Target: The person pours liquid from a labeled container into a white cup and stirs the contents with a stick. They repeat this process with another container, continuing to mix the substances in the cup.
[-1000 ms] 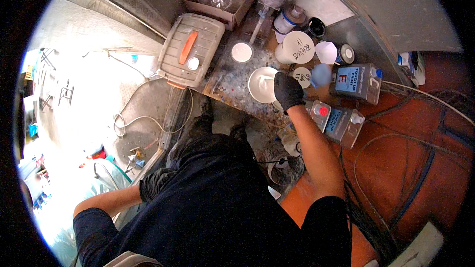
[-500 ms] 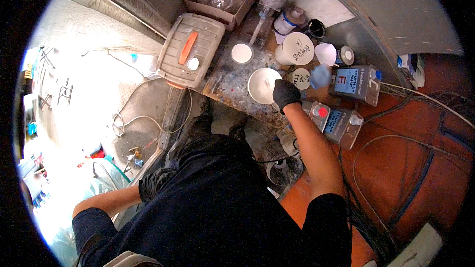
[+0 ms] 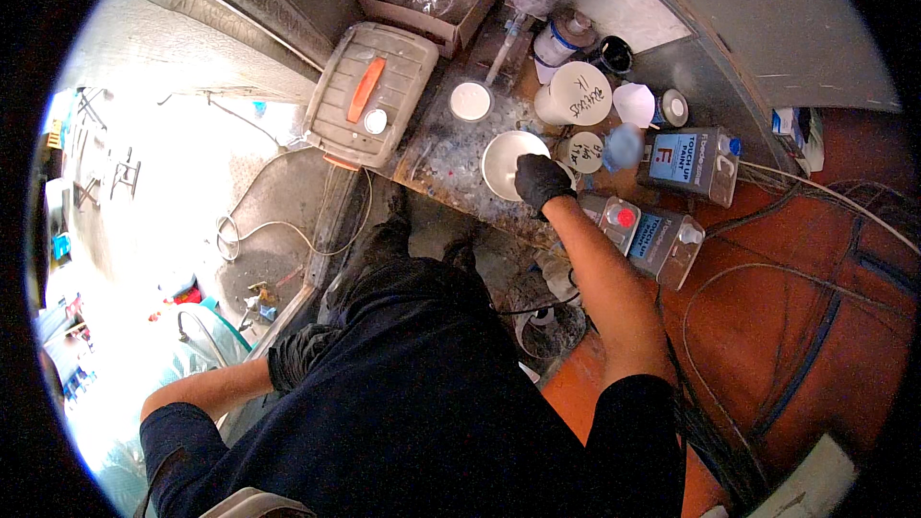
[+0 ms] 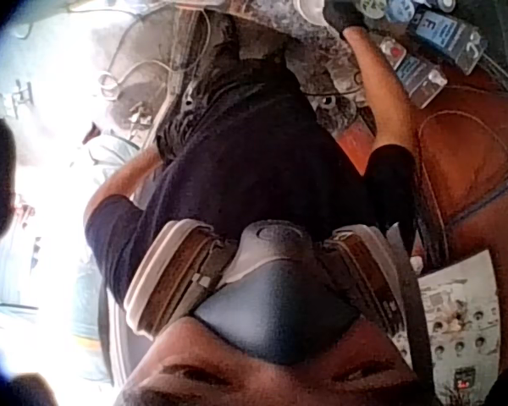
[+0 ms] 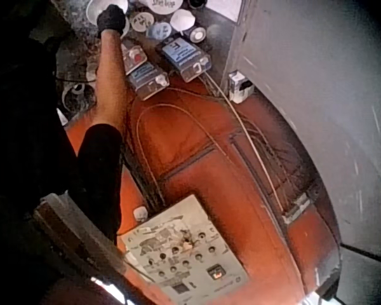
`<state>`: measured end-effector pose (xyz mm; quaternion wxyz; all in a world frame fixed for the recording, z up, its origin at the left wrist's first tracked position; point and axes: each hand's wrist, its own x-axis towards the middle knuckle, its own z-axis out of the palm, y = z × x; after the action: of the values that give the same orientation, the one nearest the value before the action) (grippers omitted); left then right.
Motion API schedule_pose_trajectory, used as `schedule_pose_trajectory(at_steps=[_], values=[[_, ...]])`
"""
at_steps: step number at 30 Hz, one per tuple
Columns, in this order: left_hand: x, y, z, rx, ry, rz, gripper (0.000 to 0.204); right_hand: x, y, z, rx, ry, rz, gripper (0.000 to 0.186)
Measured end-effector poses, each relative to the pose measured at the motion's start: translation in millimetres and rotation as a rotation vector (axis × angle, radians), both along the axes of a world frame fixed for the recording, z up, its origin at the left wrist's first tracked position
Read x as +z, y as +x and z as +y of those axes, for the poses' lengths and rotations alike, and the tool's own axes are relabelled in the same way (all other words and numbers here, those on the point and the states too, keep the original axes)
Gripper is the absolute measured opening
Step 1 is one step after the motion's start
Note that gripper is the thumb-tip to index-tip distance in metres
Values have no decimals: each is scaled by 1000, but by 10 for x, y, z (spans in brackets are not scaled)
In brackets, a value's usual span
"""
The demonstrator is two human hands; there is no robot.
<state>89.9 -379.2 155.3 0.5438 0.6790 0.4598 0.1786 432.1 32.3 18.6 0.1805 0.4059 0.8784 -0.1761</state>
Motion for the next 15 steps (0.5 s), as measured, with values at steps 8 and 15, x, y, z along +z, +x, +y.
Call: schedule_pose_trajectory(at_steps=[8,15], values=[[22,0,-28,33,54,25,53,54,24,6,-126,60,-88,24],[-282,-23,-218,-24,94,-25,53,66,-36,65,-261,232,70,15]])
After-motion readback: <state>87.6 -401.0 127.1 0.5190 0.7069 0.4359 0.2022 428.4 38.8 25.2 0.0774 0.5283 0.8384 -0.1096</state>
